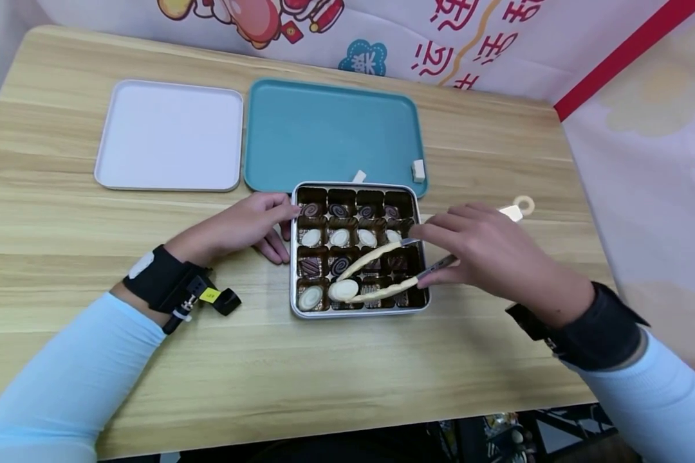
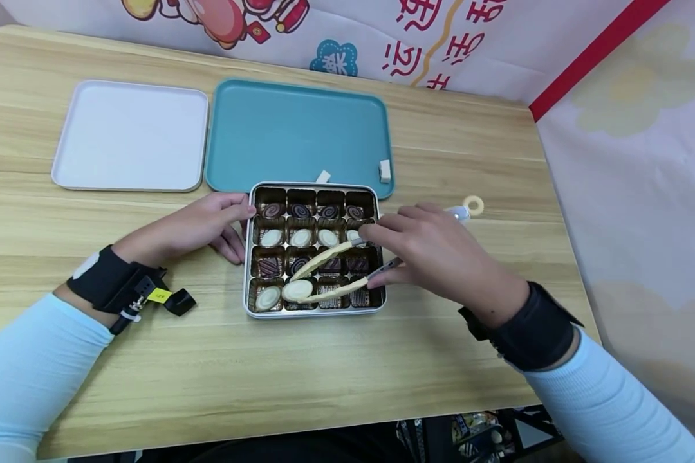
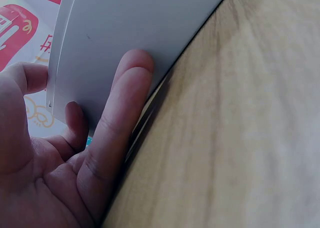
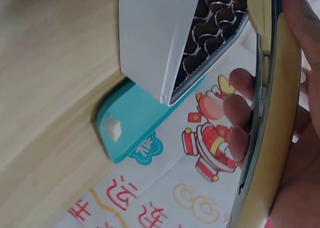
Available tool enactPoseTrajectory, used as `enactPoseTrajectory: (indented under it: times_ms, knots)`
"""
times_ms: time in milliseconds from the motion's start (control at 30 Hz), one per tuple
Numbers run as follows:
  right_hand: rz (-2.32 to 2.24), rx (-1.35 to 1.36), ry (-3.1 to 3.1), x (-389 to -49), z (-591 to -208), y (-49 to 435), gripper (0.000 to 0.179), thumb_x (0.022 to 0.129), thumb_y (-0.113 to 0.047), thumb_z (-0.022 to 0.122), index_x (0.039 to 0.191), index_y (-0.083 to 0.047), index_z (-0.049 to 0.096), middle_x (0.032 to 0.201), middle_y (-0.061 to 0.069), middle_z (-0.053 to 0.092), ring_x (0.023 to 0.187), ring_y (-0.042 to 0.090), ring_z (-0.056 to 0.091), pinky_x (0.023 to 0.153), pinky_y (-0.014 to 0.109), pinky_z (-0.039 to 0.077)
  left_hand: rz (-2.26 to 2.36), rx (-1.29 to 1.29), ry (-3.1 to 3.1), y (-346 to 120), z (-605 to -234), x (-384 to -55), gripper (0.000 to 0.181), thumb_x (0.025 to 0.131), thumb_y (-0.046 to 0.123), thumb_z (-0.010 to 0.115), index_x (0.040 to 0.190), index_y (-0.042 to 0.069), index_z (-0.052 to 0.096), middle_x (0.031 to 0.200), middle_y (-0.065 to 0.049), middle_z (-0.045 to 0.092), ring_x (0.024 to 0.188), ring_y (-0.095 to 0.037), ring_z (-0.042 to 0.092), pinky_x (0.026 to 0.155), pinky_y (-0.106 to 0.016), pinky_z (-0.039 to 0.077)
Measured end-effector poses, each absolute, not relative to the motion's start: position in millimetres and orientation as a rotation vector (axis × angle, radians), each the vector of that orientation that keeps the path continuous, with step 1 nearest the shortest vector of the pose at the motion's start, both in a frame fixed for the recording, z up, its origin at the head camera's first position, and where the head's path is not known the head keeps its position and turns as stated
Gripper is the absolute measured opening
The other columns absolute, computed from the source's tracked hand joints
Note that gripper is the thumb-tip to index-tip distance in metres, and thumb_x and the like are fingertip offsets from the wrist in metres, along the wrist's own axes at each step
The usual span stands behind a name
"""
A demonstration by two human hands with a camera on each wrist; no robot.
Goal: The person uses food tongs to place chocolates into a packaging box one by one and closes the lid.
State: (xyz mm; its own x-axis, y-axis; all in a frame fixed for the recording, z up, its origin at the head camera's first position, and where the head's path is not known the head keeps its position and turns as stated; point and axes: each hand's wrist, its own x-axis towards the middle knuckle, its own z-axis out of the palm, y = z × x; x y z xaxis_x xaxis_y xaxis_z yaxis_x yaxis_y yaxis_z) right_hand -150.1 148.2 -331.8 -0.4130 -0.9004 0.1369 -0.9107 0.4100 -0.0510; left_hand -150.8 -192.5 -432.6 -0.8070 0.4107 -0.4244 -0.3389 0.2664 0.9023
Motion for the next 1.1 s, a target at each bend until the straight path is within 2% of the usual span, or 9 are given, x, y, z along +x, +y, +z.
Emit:
enactPoseTrajectory:
  times_ms: [233,433,667,933,1100]
  knots:
    - [0.057,1.839,-2.438,-166,-324,138,0.063,0.07,-0.055,0.071,0.114,-0.01,0.065,0.095,0.009,0.071,0.079,0.026,0.057,0.069,0.045,0.05,1.599,0.08,1.933,-191,-433,-152,0.047,0.098,0.043,0.043,0.095,-0.004,0.045,0.094,-0.025,0.058,0.071,-0.038,0.066,0.061,-0.046,0.062]
    - [-0.035,1.933,-2.381,-172,-314,126,0.062,0.072,-0.053,0.071,0.116,-0.01,0.063,0.099,0.009,0.071,0.086,0.026,0.057,0.075,0.047,0.05,1.6,0.077,1.942,-192,-432,-152,0.047,0.099,0.042,0.043,0.094,-0.004,0.044,0.095,-0.025,0.058,0.071,-0.038,0.066,0.061,-0.046,0.062]
    - [-0.175,1.987,-2.356,-175,-305,115,0.066,0.073,-0.056,0.069,0.12,-0.011,0.06,0.102,0.01,0.07,0.083,0.027,0.054,0.076,0.047,0.049,1.598,0.066,1.938,-194,-432,-151,0.046,0.099,0.042,0.043,0.094,-0.004,0.045,0.094,-0.025,0.059,0.071,-0.038,0.066,0.06,-0.046,0.062]
    - [-0.014,1.897,-2.395,-169,-305,129,0.065,0.069,-0.053,0.073,0.115,-0.009,0.064,0.097,0.01,0.071,0.083,0.027,0.058,0.072,0.046,0.052,1.596,0.076,1.938,-193,-434,-152,0.048,0.098,0.044,0.044,0.094,-0.004,0.045,0.094,-0.025,0.058,0.071,-0.038,0.066,0.061,-0.046,0.063]
    - [0.152,1.592,-2.45,-175,-301,143,0.061,0.066,-0.051,0.077,0.108,-0.008,0.067,0.091,0.013,0.073,0.074,0.028,0.063,0.062,0.046,0.057,1.592,0.074,1.943,-192,-433,-152,0.045,0.099,0.041,0.043,0.093,-0.003,0.045,0.093,-0.024,0.059,0.071,-0.037,0.066,0.06,-0.046,0.063]
